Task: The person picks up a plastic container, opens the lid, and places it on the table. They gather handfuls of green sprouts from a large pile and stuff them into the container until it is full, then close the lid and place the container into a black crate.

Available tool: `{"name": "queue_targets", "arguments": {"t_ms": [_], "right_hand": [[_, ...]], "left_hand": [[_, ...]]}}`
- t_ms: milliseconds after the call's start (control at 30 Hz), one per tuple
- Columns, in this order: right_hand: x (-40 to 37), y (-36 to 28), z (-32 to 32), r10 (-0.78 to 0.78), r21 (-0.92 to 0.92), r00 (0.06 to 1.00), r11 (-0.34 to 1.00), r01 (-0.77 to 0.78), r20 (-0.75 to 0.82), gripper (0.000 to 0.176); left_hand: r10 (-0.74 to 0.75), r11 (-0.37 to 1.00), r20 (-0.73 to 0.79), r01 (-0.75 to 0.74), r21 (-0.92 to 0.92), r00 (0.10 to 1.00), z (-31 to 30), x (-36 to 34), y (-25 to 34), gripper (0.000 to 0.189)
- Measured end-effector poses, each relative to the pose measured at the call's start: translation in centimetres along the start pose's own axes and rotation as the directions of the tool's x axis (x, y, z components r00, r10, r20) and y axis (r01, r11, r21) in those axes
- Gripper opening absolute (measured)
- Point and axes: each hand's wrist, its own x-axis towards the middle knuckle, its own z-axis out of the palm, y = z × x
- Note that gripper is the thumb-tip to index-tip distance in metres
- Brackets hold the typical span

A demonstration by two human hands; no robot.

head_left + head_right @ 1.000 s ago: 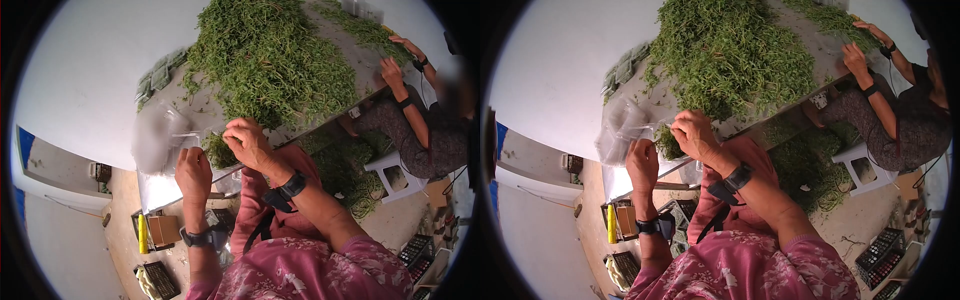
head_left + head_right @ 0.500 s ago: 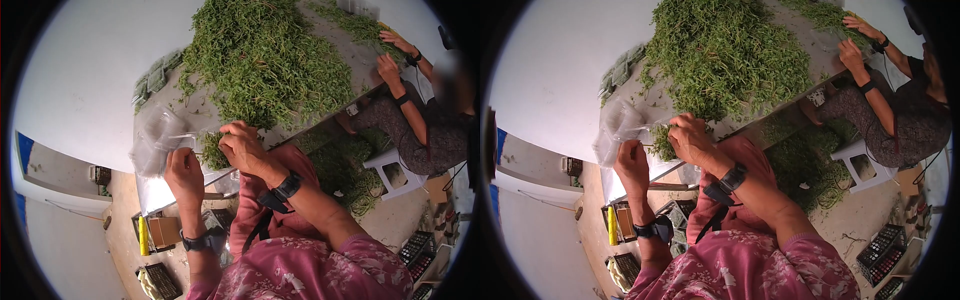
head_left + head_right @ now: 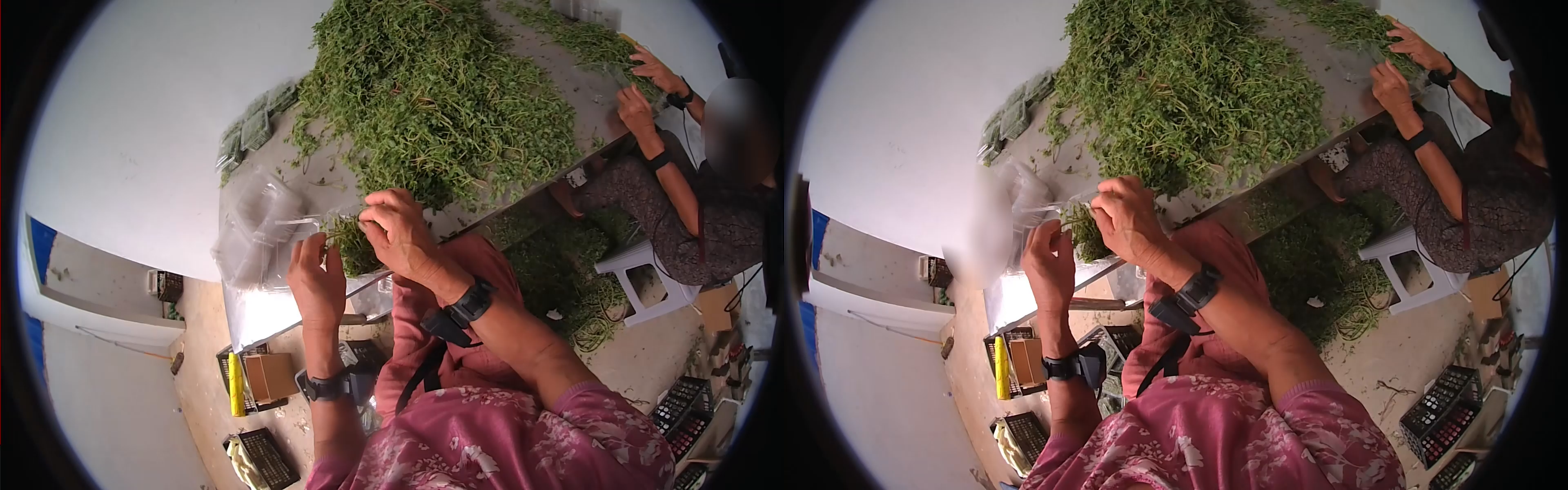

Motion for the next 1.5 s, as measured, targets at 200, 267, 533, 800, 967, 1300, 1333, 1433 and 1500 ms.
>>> {"name": "queue_targets", "arguments": {"t_ms": [200, 267, 533, 800, 967, 1300, 1333, 1433, 1500], "right_hand": [[0.7, 0.8, -0.2, 0.029, 0.09, 0.993, 0.996, -0.018, -0.118, 0.011], [1.1, 0.8, -0.4, -0.003, 0.121, 0.988, 0.992, 0.021, -0.153, 0.012], [2.5, 1.2, -6.7, 0.15, -0.052, 0.989, 0.987, -0.15, -0.005, 0.004], [-0.1, 3.3, -10.6, 0.337, -0.394, 0.927, 0.884, -0.25, 0.167, 0.01], [0.0, 2.3, -10.5, 0.439, -0.5, 0.868, 0.819, -0.282, 0.231, 0.013], [0.9, 2.7, -8.9, 0.454, -0.661, 0.848, 0.729, -0.178, 0.273, 0.011], [0.6, 3.0, -8.8, 0.44, -0.649, 0.865, 0.736, -0.192, 0.243, 0.011], [0.5, 2.9, -9.3, 0.354, -0.549, 0.92, 0.809, -0.21, 0.17, 0.009], [0.9, 2.0, -9.4, 0.335, -0.435, 0.931, 0.867, -0.243, 0.148, 0.008]], "left_hand": [[0.022, 1.0, -0.009, -0.022, 0.008, 1.0, -0.6, -0.5, -0.2, 0.019], [0.007, 0.999, 0.005, -0.007, 0.05, 1.0, -0.4, -0.3, -0.5, 0.021], [-0.049, 0.989, 0.154, 0.027, 0.144, 0.987, 2.0, 0.4, -0.1, 0.037], [-0.032, 0.988, 0.21, -0.001, 0.155, 0.977, 2.6, 0.7, 0.7, 0.043], [-0.016, 0.998, 0.258, -0.002, 0.07, 0.966, 4.1, 0.4, -0.4, 0.039], [0.034, 0.997, 0.282, -0.053, 0.06, 0.959, 5.5, 0.8, -2.0, 0.029], [0.028, 0.998, 0.29, -0.041, 0.04, 0.957, 5.0, 0.7, -1.7, 0.03], [0.03, 1.0, 0.288, -0.026, -0.016, 0.957, 3.1, 0.6, -0.9, 0.033], [0.056, 0.998, 0.247, -0.047, -0.041, 0.967, 2.1, 0.5, -0.7, 0.035]]}}
